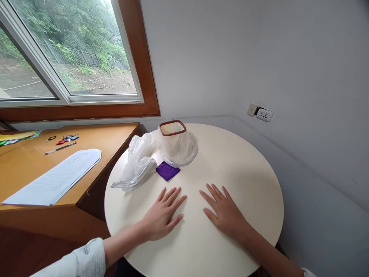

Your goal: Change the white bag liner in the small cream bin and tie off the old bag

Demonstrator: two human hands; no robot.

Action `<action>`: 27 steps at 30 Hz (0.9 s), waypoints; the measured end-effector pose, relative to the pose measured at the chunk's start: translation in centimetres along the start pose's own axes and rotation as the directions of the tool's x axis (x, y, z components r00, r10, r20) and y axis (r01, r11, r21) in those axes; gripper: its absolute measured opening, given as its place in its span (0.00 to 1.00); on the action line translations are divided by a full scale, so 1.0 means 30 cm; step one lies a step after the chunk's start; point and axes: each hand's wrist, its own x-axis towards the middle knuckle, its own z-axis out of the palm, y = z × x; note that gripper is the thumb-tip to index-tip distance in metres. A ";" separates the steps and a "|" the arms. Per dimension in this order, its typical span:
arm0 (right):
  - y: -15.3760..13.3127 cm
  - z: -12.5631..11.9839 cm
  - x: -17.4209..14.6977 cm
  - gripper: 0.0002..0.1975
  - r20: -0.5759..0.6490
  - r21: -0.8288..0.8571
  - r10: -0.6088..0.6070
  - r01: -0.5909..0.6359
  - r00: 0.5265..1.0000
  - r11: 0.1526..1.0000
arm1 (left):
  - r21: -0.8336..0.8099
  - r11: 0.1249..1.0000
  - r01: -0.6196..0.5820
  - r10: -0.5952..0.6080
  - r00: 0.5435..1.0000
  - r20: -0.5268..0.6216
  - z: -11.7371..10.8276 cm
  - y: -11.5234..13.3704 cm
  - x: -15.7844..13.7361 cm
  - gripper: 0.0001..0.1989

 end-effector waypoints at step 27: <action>0.016 0.017 0.025 0.25 -0.004 0.023 -0.045 0.045 0.999 0.999 | -0.124 0.992 0.004 -0.027 0.983 -0.180 -0.019 0.005 -0.019 0.26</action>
